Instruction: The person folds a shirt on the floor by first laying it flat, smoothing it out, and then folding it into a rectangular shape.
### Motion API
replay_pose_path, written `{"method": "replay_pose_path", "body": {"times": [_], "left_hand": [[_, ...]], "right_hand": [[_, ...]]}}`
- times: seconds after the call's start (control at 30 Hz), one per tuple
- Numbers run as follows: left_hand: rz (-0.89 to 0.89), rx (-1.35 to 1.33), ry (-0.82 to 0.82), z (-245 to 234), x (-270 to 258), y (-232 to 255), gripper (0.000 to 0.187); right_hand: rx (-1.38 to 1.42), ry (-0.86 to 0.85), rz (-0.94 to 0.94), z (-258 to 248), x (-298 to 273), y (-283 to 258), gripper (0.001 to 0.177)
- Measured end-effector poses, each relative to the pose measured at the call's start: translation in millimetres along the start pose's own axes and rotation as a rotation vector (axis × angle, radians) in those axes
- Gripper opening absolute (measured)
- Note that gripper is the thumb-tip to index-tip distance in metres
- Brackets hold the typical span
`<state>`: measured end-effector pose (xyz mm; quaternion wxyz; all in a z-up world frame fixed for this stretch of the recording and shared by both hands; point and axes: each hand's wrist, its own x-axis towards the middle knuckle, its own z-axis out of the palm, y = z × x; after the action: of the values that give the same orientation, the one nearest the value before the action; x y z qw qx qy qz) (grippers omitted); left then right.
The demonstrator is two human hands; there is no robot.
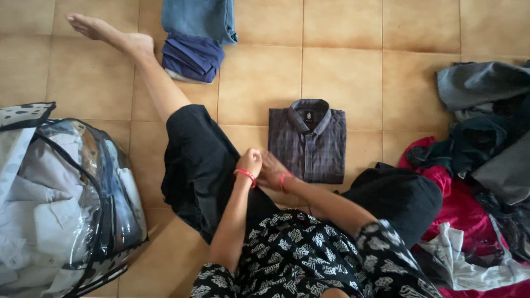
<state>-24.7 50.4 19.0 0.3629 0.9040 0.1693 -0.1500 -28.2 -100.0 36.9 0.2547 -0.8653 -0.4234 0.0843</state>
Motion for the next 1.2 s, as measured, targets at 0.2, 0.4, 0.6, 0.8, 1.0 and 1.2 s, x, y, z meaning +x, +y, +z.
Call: {"method": "replay_pose_path", "body": {"times": [0.2,0.4,0.6,0.8,1.0,1.2], "left_hand": [[0.121,-0.185,-0.026,-2,37,-16,0.046],[0.098,-0.049,-0.234,31,51,-1,0.069],[0.036,-0.01,-0.315,43,43,19,0.087],[0.122,-0.728,-0.371,32,44,19,0.062],[-0.298,-1.764,-0.561,43,47,25,0.052],[0.052,-2.091,-0.806,24,40,32,0.05]], "right_hand": [[0.128,0.221,0.2,-25,-68,12,0.049],[-0.319,0.198,0.351,-63,-112,-6,0.093],[-0.409,0.205,0.423,-40,-108,8,0.094],[-0.338,0.332,0.376,-46,-95,21,0.078],[0.094,0.241,0.608,-114,-52,-18,0.067],[0.023,0.205,0.337,-102,3,-80,0.068]]}}
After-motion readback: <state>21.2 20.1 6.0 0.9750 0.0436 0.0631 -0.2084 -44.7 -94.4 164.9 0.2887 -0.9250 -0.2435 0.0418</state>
